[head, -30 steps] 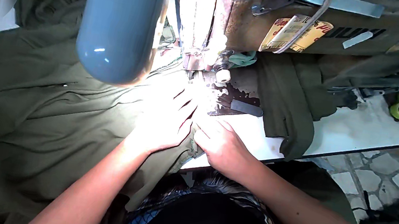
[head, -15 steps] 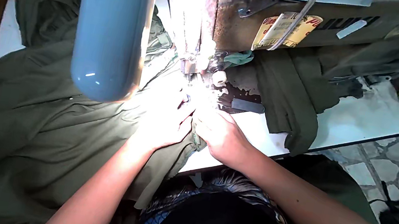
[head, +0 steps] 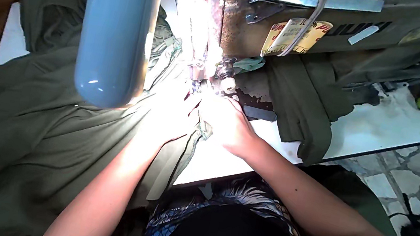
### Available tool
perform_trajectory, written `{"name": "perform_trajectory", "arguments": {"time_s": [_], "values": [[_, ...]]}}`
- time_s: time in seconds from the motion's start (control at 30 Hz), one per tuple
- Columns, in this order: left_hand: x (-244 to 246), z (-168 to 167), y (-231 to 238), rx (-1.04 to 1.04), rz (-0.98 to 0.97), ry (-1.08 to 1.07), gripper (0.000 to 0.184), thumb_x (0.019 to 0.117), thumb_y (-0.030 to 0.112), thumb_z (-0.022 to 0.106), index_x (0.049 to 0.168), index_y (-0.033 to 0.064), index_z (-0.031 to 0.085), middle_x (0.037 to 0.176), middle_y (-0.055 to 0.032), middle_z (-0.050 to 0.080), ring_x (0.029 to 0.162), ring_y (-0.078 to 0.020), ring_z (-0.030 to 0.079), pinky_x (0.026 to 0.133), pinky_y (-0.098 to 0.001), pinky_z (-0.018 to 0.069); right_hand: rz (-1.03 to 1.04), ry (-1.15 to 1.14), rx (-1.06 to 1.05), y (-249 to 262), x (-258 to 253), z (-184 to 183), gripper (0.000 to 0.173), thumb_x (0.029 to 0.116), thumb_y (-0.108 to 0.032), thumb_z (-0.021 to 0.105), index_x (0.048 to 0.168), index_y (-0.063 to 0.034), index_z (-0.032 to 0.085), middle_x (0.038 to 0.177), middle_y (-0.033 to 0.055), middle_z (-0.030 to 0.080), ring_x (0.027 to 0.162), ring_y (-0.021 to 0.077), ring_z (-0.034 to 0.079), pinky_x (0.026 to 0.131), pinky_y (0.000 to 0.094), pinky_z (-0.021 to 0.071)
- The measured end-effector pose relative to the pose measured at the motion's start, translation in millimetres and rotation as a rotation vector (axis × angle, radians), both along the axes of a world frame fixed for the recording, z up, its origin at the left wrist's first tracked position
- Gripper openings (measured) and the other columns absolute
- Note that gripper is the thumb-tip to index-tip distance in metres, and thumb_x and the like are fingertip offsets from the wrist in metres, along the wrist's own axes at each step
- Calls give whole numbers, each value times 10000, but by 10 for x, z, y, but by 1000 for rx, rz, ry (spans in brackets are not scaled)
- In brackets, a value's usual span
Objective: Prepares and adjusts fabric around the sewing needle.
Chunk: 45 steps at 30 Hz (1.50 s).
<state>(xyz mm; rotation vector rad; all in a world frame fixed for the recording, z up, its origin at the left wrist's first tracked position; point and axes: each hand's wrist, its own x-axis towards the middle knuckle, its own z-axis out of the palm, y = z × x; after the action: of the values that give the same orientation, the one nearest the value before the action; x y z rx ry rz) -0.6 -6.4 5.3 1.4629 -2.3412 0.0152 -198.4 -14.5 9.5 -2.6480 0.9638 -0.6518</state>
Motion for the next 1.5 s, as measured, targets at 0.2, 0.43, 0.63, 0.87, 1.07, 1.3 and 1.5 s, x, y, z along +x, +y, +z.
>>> {"name": "perform_trajectory", "arguments": {"time_s": [0.2,0.43,0.63,0.87,1.07,1.3,1.5], "values": [[-310,192,638,7,137,315,371,965,188,436,1003,43,775,1098,-142,717,1071,-262,670,927,-451,518,-16,-55,2,-27,-8,-47,274,914,25,607,1138,-36,754,1177,150,728,1210,348,634,1099,512,439],[-787,3,1134,138,358,313,506,933,416,535,1180,16,721,1254,-237,673,1232,-424,608,1032,-627,448,-120,-385,63,-68,32,-69,202,937,9,572,1040,61,737,981,194,746,1028,338,701,957,447,532],[-514,141,294,125,591,329,341,1081,200,446,1284,-51,553,1210,-289,635,1115,-457,639,920,-617,493,-145,-420,76,-65,62,-122,151,913,-21,653,1014,47,742,955,186,740,997,341,698,933,470,533],[-85,561,647,204,451,336,285,1004,218,545,1144,-17,624,914,-172,651,796,-289,634,703,-522,515,-126,-252,126,-43,51,-59,232,952,-27,627,1148,-9,751,1106,208,730,1135,393,657,1000,548,494],[-422,756,1069,182,229,-183,154,925,89,610,810,8,671,677,-148,608,638,-375,664,495,-522,499,-83,-188,177,20,38,21,284,966,0,579,1200,-10,741,1228,228,694,1227,403,609,1076,547,433],[-769,239,1128,20,27,-142,134,909,49,642,785,13,678,703,-138,653,812,-356,698,954,-562,499,82,-127,-226,294,-236,-185,228,923,-16,581,1059,-25,764,1124,164,737,1105,338,687,961,516,516],[-691,93,1158,-26,30,-126,106,896,69,598,819,27,658,653,-111,552,600,-307,589,573,-434,453,134,-36,-272,427,-320,-186,150,918,-27,577,929,-40,725,1130,154,732,1090,327,687,901,496,524]]}}
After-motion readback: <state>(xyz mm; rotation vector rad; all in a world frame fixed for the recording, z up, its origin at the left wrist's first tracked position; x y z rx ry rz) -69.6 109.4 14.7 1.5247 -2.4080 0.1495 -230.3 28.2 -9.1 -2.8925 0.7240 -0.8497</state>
